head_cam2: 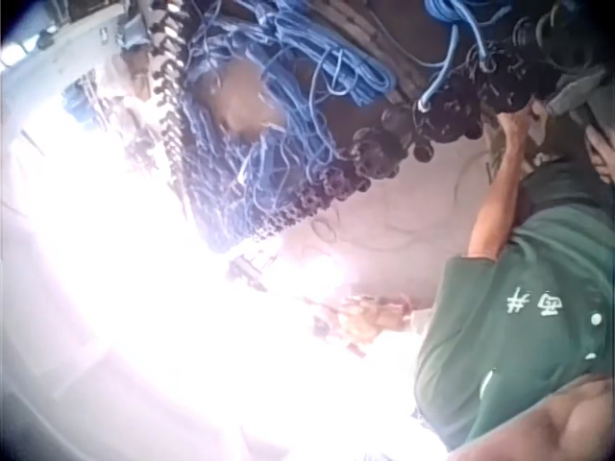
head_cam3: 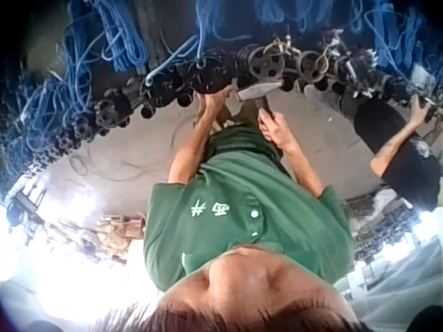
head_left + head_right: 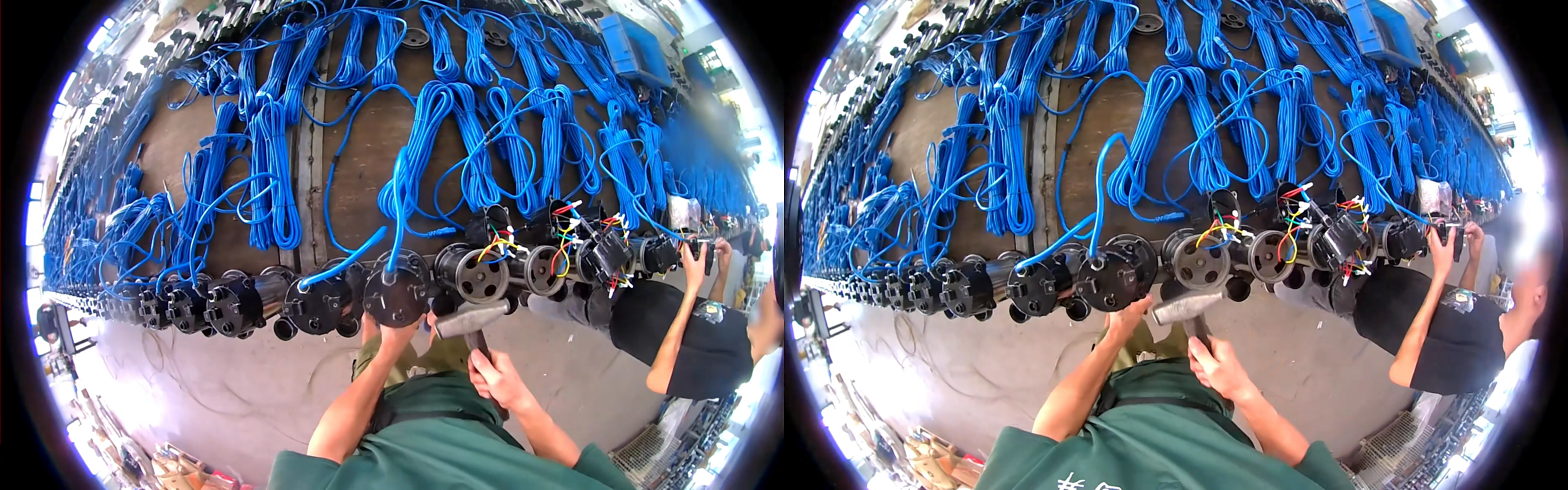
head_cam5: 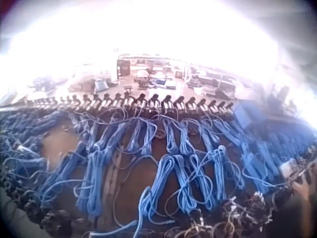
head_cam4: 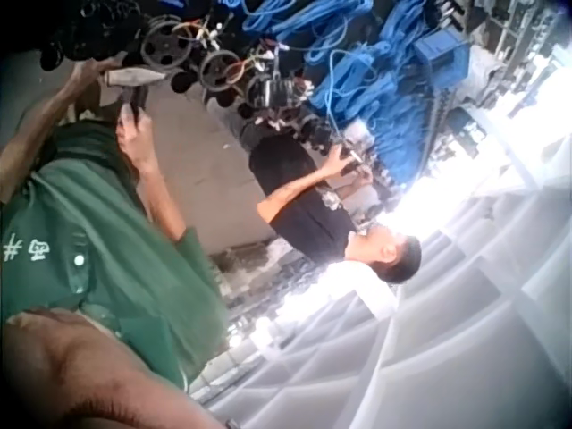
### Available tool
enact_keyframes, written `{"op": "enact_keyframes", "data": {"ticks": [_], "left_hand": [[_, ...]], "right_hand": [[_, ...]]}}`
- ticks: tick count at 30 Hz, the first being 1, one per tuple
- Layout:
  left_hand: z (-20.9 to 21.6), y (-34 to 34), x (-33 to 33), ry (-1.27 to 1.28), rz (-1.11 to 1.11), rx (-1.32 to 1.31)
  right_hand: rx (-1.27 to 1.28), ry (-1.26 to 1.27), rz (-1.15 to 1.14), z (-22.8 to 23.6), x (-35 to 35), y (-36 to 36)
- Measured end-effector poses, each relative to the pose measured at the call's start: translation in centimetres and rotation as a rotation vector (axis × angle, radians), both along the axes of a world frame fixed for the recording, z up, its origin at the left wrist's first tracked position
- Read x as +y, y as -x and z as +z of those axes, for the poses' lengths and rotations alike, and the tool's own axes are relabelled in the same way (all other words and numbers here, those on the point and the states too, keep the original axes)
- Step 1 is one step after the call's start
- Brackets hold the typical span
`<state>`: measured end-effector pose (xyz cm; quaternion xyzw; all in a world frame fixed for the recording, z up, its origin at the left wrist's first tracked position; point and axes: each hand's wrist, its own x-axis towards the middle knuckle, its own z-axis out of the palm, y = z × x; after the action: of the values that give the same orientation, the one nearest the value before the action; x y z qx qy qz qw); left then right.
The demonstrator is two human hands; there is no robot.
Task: The person assembles large industrial motors by hand and using a tool. They hammer small components into the top of the motor units and organize the attached blue cables on a long work table.
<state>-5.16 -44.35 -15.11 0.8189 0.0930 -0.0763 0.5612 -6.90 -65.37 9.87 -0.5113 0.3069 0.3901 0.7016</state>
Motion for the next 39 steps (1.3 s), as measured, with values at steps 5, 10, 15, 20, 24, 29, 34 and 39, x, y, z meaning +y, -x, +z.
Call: {"op": "enact_keyframes", "data": {"ticks": [5, 10, 15, 20, 24, 29, 34, 39], "left_hand": [[0.0, -1.5, -0.2, 0.097, 0.069, 0.011], [0.9, -1.5, -0.5, 0.12, 0.121, -0.013], [-1.7, -0.9, 0.3, -0.111, -0.037, -0.073], [-1.0, -0.8, 0.4, 0.019, 0.048, -0.082], [-1.1, -0.9, 0.1, 0.004, 0.065, -0.092], [0.8, -1.8, 0.0, -0.197, -0.017, -0.237], [1.7, -2.5, 0.8, 0.066, 0.019, 0.116], [-0.2, -0.8, 0.4, 0.139, 0.076, 0.023]], "right_hand": [[-0.139, -0.022, -0.101, 3.7, -2.2, -1.5], [-0.515, -0.122, -0.28, 6.2, -3.4, -3.3], [-0.117, 0.069, -0.005, 0.2, 1.7, -0.9], [-0.1, 0.073, -0.124, 3.6, -2.2, -0.6], [-0.483, 0.019, -0.277, 6.9, -3.9, -3.1], [-0.367, 0.143, -0.169, 1.8, 0.9, -1.8], [-0.135, 0.185, 0.11, 2.3, -2.3, -2.0], [-0.235, 0.182, -0.063, 4.9, -3.7, -3.8]]}}
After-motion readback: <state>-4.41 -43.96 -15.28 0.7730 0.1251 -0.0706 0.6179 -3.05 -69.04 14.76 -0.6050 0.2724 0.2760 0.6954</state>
